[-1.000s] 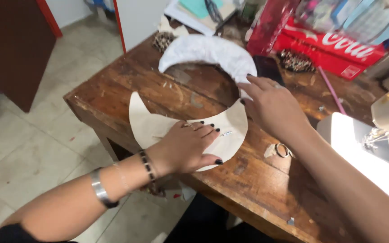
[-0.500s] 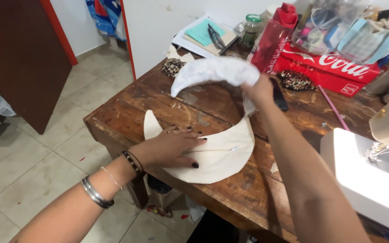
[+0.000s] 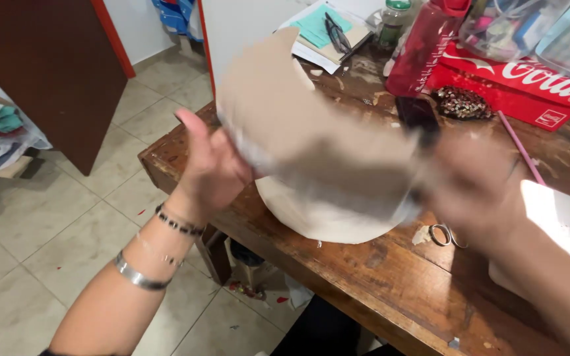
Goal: The person is working on a sewing project at a wooden table, manipulating a piece of white fabric. They use scissors to trim the fabric and then pin it to a larger piece of beige fabric. The person continues to pin the fabrics together while holding them on their lap.
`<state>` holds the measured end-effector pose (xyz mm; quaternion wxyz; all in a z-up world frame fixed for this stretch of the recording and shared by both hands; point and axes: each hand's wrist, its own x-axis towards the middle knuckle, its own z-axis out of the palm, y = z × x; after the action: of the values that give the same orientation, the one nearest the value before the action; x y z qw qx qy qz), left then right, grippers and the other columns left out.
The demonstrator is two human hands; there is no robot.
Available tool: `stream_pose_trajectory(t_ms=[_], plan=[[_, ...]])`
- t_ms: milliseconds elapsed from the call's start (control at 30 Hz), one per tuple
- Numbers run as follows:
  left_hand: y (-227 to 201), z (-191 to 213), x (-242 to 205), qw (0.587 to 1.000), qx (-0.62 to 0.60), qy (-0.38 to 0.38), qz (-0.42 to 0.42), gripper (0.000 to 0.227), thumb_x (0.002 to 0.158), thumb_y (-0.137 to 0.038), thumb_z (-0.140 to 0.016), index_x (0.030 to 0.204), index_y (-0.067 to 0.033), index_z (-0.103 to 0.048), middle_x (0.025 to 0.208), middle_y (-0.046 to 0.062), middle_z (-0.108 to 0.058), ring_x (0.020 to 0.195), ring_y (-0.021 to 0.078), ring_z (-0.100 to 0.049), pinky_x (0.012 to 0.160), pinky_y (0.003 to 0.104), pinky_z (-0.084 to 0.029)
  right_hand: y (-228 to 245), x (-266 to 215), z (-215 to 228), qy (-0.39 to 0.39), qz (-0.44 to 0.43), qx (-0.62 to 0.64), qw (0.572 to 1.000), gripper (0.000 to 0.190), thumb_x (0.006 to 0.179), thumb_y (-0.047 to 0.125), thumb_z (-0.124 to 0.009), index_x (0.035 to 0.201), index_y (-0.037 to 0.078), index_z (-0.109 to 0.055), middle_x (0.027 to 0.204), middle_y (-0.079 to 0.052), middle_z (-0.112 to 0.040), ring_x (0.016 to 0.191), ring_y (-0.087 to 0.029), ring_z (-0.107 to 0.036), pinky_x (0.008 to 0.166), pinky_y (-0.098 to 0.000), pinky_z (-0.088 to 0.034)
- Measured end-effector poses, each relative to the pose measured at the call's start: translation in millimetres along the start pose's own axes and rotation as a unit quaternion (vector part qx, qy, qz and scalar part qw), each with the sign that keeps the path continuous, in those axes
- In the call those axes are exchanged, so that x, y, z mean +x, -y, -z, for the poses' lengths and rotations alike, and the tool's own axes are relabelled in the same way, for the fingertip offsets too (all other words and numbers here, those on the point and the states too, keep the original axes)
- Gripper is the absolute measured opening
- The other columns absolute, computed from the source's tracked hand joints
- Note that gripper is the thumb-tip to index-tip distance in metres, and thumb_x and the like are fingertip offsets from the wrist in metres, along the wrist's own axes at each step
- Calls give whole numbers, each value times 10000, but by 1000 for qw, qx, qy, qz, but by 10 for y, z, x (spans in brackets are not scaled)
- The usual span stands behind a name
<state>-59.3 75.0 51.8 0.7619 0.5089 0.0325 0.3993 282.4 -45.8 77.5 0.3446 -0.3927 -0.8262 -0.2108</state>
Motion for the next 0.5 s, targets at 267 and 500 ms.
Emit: stream_pose_trajectory(t_ms=[267,500], plan=[[141,28,-425,960,46,-264,84,860,722,-270,-728,1527,-155,-449,1328,69,-634,1099,207,-635,877,338,-529,539,-236,-93,30,344,-103,933,169,974,146,-640,1101,203,-544,1149,-82,-587,1042,-247,-616,926,-433,-613],[-189,924,-610,521,710,-443,169,350,983,-420,-652,726,-189,-592,696,-48,-588,627,153,-547,552,365,-472,147,-606,-129,191,-290,-128,929,258,885,251,-714,1126,343,-699,890,6,-761,742,-251,-728,618,-422,-541]])
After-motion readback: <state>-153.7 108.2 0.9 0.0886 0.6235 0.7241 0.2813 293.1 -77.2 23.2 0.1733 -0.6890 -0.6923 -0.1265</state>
